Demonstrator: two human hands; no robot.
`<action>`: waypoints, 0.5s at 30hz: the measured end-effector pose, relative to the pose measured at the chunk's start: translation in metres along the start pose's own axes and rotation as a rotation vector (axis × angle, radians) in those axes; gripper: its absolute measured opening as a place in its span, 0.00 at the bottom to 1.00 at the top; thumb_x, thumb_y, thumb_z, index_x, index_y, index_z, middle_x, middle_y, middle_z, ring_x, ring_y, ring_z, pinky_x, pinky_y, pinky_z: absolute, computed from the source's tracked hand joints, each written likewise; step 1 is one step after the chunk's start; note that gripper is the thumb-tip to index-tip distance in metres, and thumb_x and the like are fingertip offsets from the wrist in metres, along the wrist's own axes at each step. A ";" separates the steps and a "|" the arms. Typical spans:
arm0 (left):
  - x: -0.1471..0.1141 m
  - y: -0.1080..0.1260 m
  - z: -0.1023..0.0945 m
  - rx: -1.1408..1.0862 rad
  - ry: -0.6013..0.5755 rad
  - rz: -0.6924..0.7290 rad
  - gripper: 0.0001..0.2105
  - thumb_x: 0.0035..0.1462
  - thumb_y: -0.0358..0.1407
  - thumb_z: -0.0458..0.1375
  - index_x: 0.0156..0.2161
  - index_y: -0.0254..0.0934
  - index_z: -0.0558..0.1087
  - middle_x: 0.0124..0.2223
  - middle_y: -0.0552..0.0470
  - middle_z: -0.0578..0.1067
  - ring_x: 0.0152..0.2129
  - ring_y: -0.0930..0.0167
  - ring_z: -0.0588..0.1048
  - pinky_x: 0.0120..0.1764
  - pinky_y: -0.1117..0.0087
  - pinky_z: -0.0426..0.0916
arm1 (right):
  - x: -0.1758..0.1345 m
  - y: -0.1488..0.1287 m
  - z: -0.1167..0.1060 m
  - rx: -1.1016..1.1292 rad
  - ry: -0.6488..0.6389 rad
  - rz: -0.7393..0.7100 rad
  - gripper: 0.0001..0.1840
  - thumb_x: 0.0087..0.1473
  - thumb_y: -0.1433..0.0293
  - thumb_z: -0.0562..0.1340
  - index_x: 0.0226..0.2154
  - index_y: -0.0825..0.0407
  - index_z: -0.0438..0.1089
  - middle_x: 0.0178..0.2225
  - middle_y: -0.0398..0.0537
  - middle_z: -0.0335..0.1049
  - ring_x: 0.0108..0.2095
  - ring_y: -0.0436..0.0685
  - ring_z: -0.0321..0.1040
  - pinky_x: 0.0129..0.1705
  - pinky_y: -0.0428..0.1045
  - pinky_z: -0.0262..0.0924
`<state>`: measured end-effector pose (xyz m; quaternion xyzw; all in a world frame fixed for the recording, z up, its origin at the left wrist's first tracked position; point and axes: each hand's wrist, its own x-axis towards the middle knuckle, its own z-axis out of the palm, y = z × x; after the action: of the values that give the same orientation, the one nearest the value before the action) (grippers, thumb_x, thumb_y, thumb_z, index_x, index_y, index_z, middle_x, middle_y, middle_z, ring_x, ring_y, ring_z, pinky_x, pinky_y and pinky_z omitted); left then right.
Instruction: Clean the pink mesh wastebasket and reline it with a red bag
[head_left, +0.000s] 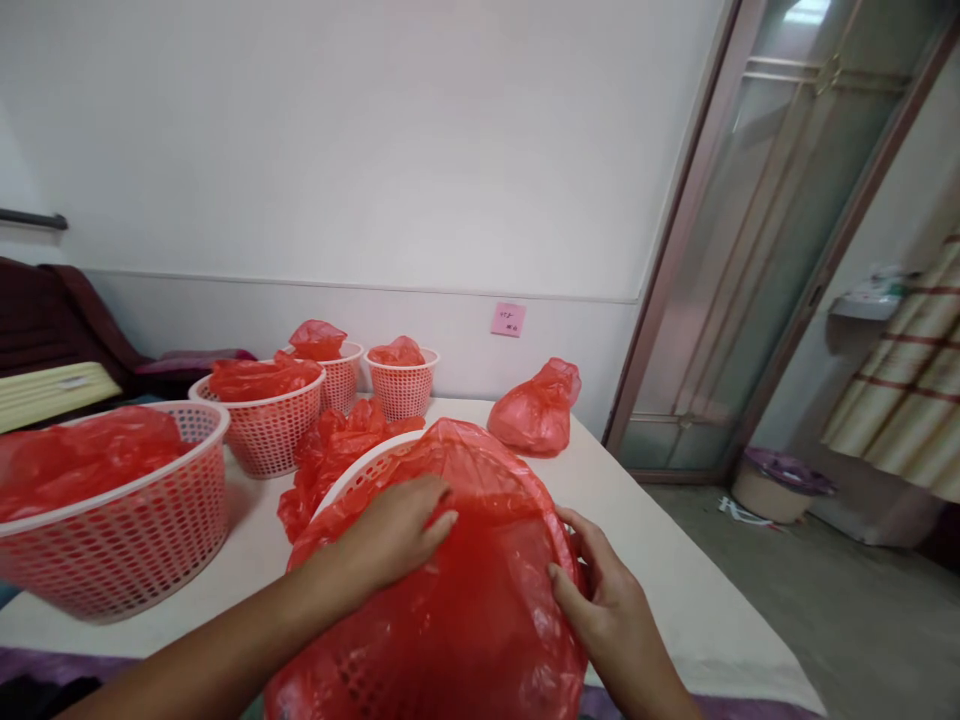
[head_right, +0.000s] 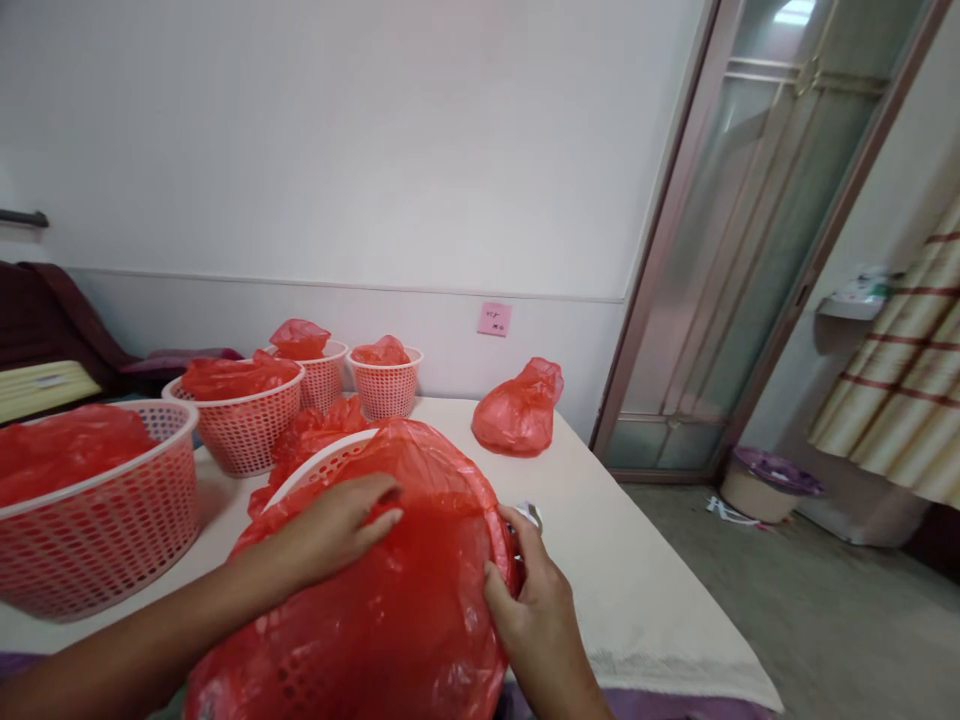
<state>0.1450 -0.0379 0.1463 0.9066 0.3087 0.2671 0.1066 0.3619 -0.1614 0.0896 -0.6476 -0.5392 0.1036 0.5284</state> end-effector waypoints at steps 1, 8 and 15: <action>-0.001 -0.003 -0.008 0.033 0.053 0.013 0.09 0.60 0.35 0.51 0.42 0.36 0.70 0.40 0.47 0.75 0.37 0.64 0.74 0.42 0.61 0.70 | 0.000 0.000 0.000 -0.008 -0.009 -0.005 0.25 0.49 0.65 0.57 0.52 0.46 0.64 0.51 0.48 0.71 0.50 0.59 0.69 0.52 0.53 0.62; 0.008 -0.009 -0.027 0.167 0.311 0.097 0.18 0.62 0.35 0.50 0.56 0.32 0.60 0.51 0.41 0.67 0.50 0.64 0.66 0.54 0.57 0.64 | 0.002 -0.005 0.001 -0.020 -0.033 -0.056 0.22 0.51 0.65 0.56 0.49 0.47 0.68 0.48 0.49 0.73 0.48 0.59 0.70 0.49 0.52 0.64; 0.032 0.002 -0.032 0.208 0.245 0.060 0.21 0.61 0.41 0.53 0.55 0.32 0.63 0.46 0.42 0.68 0.44 0.61 0.68 0.48 0.54 0.67 | -0.001 -0.007 0.000 -0.065 -0.036 -0.085 0.22 0.50 0.65 0.56 0.49 0.47 0.68 0.47 0.48 0.74 0.46 0.59 0.71 0.47 0.51 0.65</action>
<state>0.1494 -0.0192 0.1873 0.8823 0.3180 0.3453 -0.0344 0.3576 -0.1631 0.0943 -0.6391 -0.5787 0.0753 0.5010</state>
